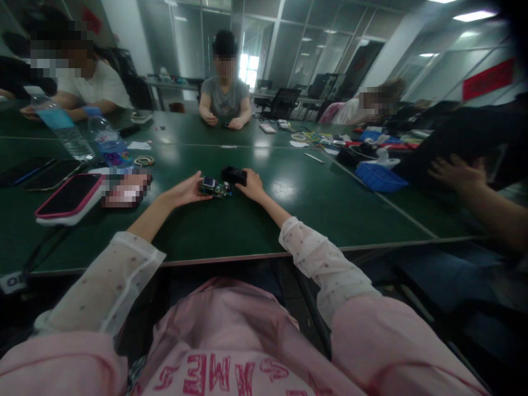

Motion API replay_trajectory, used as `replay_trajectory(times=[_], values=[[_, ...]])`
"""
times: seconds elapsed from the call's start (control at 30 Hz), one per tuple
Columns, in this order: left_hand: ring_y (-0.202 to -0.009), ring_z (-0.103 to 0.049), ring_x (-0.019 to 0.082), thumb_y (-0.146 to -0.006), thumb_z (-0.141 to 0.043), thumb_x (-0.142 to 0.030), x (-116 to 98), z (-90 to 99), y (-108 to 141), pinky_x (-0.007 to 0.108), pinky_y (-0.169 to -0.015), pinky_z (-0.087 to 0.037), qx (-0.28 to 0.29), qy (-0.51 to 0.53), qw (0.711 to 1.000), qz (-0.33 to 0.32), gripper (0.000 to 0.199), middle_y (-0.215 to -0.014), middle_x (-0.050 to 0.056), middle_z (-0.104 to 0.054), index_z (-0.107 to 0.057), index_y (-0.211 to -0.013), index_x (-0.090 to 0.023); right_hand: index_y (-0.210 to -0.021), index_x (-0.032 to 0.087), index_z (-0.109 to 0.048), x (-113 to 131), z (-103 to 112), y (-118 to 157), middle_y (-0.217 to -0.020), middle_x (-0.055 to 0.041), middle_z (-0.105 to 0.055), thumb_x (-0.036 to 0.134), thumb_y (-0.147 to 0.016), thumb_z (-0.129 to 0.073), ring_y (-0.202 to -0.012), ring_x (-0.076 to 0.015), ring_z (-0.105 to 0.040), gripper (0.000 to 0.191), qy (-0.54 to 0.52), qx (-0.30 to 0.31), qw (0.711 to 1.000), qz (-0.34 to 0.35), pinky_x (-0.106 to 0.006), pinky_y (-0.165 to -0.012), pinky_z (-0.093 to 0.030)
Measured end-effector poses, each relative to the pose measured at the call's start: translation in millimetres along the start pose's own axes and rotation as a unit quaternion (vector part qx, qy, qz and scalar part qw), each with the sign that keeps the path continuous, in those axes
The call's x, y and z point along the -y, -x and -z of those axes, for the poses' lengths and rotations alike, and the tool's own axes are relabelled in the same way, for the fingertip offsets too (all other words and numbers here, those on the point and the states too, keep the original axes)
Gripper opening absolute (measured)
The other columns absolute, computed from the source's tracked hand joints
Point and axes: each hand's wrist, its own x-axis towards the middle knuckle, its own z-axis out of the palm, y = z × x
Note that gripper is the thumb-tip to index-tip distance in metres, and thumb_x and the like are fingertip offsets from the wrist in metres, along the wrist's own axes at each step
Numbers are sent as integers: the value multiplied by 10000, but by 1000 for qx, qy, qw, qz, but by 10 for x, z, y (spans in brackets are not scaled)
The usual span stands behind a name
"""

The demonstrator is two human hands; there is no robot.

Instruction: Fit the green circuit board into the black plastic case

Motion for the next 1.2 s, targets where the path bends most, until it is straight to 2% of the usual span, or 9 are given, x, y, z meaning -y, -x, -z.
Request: replay_trajectory(times=[0.1,0.23,0.3,0.4,0.47,0.53,0.63,0.87,1.2], values=[[-1031,-629,230,-996,-390,-496,-5,-10,13,440,-981,-498,-2,-5,1000,3,398,-1077,108,-666,-615,-989,-167,-1338,158,-447,-3,0,-1,-1321,-187,-549,320,-802,-665,-1208,-378,-487,601,0,2,1000,0,-556,-945,-451],[-1131,-607,272,-933,-400,-646,-6,-13,44,442,-998,-487,26,-16,1000,-2,560,-1207,160,-638,-611,-1091,-153,-1340,185,-446,-17,-7,-6,-1312,-168,-553,324,-798,-671,-1196,-377,-491,603,-3,-2,1000,3,-559,-935,-454],[-1158,-598,278,-917,-458,-638,6,-14,57,449,-1014,-476,36,-29,999,-17,550,-1255,163,-615,-604,-1139,-156,-1346,185,-441,-22,-9,-10,-1314,-166,-548,323,-805,-664,-1202,-373,-487,602,-1,0,1000,2,-552,-938,-457],[-1138,-608,252,-869,-679,-372,42,-28,63,455,-1037,-455,40,-86,994,-59,379,-1262,128,-607,-594,-1185,-182,-1352,153,-436,-22,-8,-13,-1319,-185,-541,323,-809,-661,-1208,-375,-482,612,6,9,1000,-1,-542,-946,-456],[-1115,-613,234,-742,-785,-168,73,-34,51,448,-1060,-423,30,-152,983,-96,489,-1219,104,-625,-594,-1192,-188,-1351,155,-438,-20,-5,-13,-1318,-187,-544,325,-804,-665,-1204,-381,-483,616,6,9,1000,-1,-551,-945,-453],[-1110,-609,236,-632,-831,-94,103,-27,23,442,-1084,-382,7,-221,966,-135,585,-1164,94,-647,-605,-1166,-173,-1350,175,-439,-19,-4,-10,-1318,-177,-547,324,-800,-665,-1201,-382,-486,613,3,6,1000,0,-560,-942,-450],[-1096,-609,259,-602,-849,-157,138,17,-34,457,-1063,-381,-24,-292,940,-175,533,-1104,93,-665,-620,-1083,-164,-1355,185,-433,-22,-6,-8,-1324,-170,-542,322,-802,-663,-1206,-376,-485,614,3,6,1000,-1,-558,-944,-448],[-1013,-622,259,-612,-847,-265,182,110,-114,461,-997,-417,-31,-409,885,-221,507,-1035,62,-666,-625,-1064,-205,-1358,177,-430,-29,-26,-16,-1331,-177,-538,332,-805,-664,-1212,-380,-480,620,13,7,1000,2,-559,-952,-445],[-1111,-599,270,-636,-839,-306,150,110,-66,444,-1053,-390,-13,-448,867,-218,544,-1115,50,-647,-632,-1135,-241,-1374,199,-413,19,-9,12,-1322,-174,-531,321,-773,-705,-1200,-389,-481,679,-14,-12,1000,-6,-578,-958,-432]])
